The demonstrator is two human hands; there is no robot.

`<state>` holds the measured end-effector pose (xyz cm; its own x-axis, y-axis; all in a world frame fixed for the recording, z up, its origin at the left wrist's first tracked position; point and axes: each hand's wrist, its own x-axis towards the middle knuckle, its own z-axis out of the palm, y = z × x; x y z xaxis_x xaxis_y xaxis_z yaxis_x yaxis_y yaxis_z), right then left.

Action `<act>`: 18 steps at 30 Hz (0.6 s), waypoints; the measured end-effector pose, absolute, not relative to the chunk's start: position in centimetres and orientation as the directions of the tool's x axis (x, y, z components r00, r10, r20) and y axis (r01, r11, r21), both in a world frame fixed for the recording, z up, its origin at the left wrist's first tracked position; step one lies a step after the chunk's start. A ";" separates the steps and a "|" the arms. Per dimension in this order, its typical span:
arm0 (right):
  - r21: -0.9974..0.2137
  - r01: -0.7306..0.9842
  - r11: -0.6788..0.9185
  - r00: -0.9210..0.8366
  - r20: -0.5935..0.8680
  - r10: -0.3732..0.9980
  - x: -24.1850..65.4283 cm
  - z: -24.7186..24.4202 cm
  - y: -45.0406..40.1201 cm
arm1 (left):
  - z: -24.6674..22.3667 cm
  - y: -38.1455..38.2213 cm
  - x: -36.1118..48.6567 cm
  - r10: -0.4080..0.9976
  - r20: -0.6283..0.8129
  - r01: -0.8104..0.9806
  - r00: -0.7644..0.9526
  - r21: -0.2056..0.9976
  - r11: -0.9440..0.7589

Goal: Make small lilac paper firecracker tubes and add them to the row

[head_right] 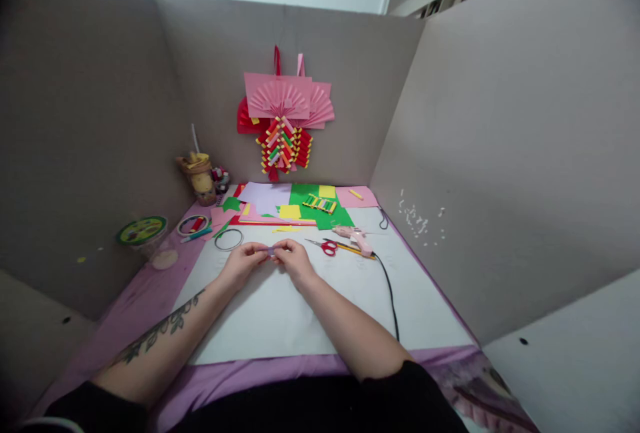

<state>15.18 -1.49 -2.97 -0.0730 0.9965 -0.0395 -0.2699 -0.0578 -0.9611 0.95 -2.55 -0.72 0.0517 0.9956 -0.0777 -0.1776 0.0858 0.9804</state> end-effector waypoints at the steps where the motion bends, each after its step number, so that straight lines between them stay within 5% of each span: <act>1: -0.962 -0.266 -0.060 -0.075 -0.042 0.996 15.2 -3.0 -1.5 | -0.7 -2.6 1.0 0.996 -0.076 -0.173 0.055 0.981 0.084; 14: -0.975 -0.219 -0.037 -0.051 -0.026 0.998 15.1 -3.4 -1.4 | -1.6 -2.4 1.3 0.989 -0.125 -0.223 0.076 0.965 0.139; 18: -0.983 -0.136 0.125 -0.013 0.128 0.992 15.0 -2.6 -1.9 | -1.6 -1.9 0.8 0.983 -0.174 -0.303 0.056 0.935 0.183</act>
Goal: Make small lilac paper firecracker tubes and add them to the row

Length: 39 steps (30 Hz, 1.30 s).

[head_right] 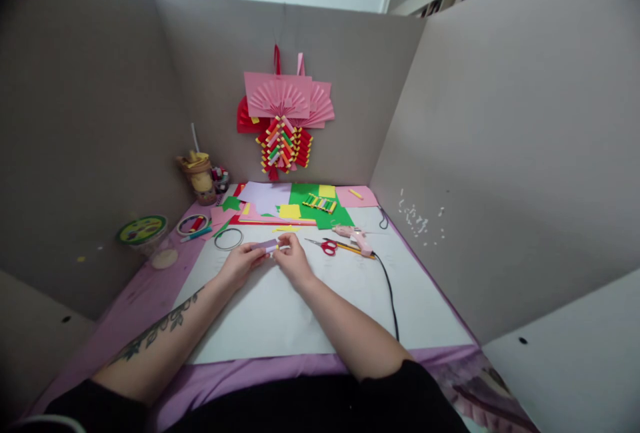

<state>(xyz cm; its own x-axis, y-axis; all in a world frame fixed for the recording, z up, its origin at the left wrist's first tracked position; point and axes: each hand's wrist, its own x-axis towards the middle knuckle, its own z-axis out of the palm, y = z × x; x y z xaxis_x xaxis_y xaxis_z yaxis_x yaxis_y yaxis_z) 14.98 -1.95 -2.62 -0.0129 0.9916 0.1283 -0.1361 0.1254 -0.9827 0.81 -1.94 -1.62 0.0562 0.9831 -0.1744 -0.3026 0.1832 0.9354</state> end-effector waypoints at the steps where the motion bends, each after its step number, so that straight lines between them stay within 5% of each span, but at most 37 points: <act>1: -0.977 -0.082 0.197 -0.021 0.199 0.980 15.0 -2.4 -2.1 | -1.5 -1.9 0.7 0.981 -0.188 -0.320 0.057 0.927 0.196; 5: -0.917 0.101 0.386 -0.147 0.370 0.918 15.2 -1.8 -2.4 | -0.8 -2.1 0.5 0.969 -0.226 -0.365 0.100 0.898 0.247; 13: -0.878 0.195 0.438 -0.166 0.411 0.896 15.7 -2.5 -1.7 | -0.2 -2.3 0.3 0.943 -0.280 -0.406 0.179 0.853 0.330; 27: -0.954 0.059 0.294 -0.154 0.282 0.947 16.3 -2.3 -1.3 | 0.2 -2.8 0.3 0.930 -0.248 -0.409 0.270 0.845 0.344; 39: -0.982 -0.019 0.189 -0.121 0.190 0.974 16.4 -1.9 -1.5 | 0.1 -3.3 1.1 0.973 -0.115 -0.071 0.198 0.989 0.131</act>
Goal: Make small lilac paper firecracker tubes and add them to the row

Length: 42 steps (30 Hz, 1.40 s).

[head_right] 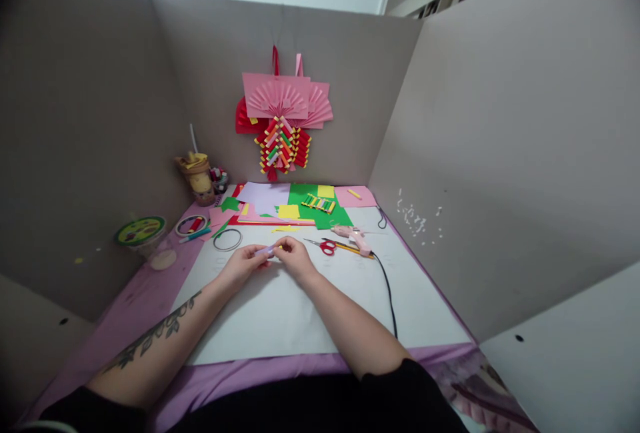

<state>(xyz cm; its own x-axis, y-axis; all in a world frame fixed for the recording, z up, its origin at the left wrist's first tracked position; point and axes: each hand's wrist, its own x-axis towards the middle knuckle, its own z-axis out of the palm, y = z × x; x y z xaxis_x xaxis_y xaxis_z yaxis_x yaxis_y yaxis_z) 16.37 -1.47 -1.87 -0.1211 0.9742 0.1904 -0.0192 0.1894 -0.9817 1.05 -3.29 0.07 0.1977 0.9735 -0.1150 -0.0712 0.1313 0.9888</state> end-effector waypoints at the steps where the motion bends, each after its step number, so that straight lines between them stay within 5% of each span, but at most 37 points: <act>1: -0.983 -0.060 0.173 -0.121 0.179 0.976 16.3 -1.9 -1.4 | 0.0 -3.3 1.1 0.973 -0.118 -0.068 0.197 0.989 0.133; 8: -0.968 -0.198 0.156 -0.061 0.171 0.983 16.0 -2.2 -1.2 | -0.7 -3.0 1.2 0.974 -0.140 -0.120 0.180 0.979 0.163; 22: -0.972 -0.085 0.218 -0.134 0.228 0.964 16.2 -1.9 -1.6 | 0.1 -3.0 0.2 0.922 -0.259 -0.303 0.287 0.889 0.344; 28: -0.983 -0.114 0.146 -0.127 0.160 0.979 16.5 -1.8 -1.4 | 0.0 -3.3 0.5 0.964 -0.098 -0.005 0.247 0.995 0.102; 33: -0.987 -0.104 0.123 -0.135 0.137 0.981 16.6 -2.1 -1.2 | -0.1 -3.5 0.4 0.958 0.111 0.364 0.266 0.908 -0.206; 42: -0.969 -0.146 0.201 -0.154 0.223 0.963 16.6 -1.9 -1.6 | -0.4 -3.3 0.2 0.939 0.110 0.374 0.327 0.897 -0.235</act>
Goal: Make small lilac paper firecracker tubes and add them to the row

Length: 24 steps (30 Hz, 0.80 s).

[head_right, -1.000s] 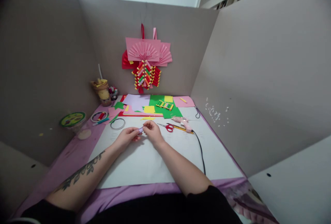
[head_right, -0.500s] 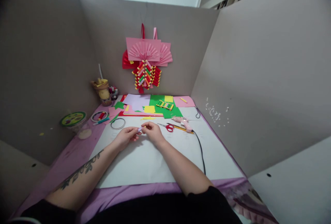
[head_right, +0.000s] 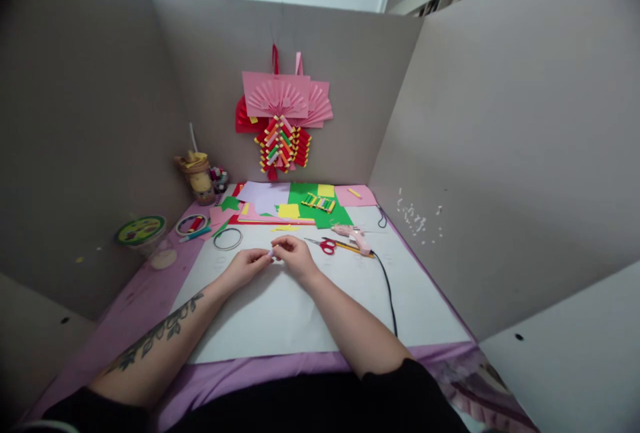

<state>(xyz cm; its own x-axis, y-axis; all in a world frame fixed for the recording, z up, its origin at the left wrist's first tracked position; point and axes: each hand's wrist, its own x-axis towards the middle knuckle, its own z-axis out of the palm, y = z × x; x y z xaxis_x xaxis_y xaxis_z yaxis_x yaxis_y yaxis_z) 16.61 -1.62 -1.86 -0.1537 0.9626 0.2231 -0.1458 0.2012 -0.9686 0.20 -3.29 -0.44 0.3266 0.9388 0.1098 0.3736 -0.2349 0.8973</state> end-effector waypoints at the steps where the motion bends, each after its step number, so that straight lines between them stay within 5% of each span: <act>1: -0.969 -0.129 0.212 -0.158 0.231 0.960 16.6 -1.8 -1.7 | -0.5 -3.3 0.2 0.932 0.122 0.368 0.341 0.895 -0.251; 8: -0.960 -0.056 0.273 -0.187 0.279 0.942 16.3 -1.5 -2.3 | -0.1 -3.4 0.2 0.929 0.150 0.280 0.337 0.927 -0.251; 13: -0.954 -0.229 0.194 -0.247 0.249 0.937 16.6 -1.6 -1.8 | 0.3 -3.5 0.2 0.945 0.011 0.160 0.328 0.985 -0.067; 24: -0.940 -0.329 0.090 -0.362 0.213 0.907 17.0 -1.3 -1.9 | 0.3 -4.0 0.3 0.823 -0.141 -0.114 0.550 0.964 0.241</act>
<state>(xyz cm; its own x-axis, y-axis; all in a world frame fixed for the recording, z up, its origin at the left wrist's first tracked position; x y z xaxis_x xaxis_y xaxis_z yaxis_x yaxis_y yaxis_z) 16.96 -1.88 -1.35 -0.3621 0.9074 0.2134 -0.3285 0.0900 -0.9402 0.29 -4.04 0.31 0.5496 0.8234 -0.1411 -0.1137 0.2411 0.9638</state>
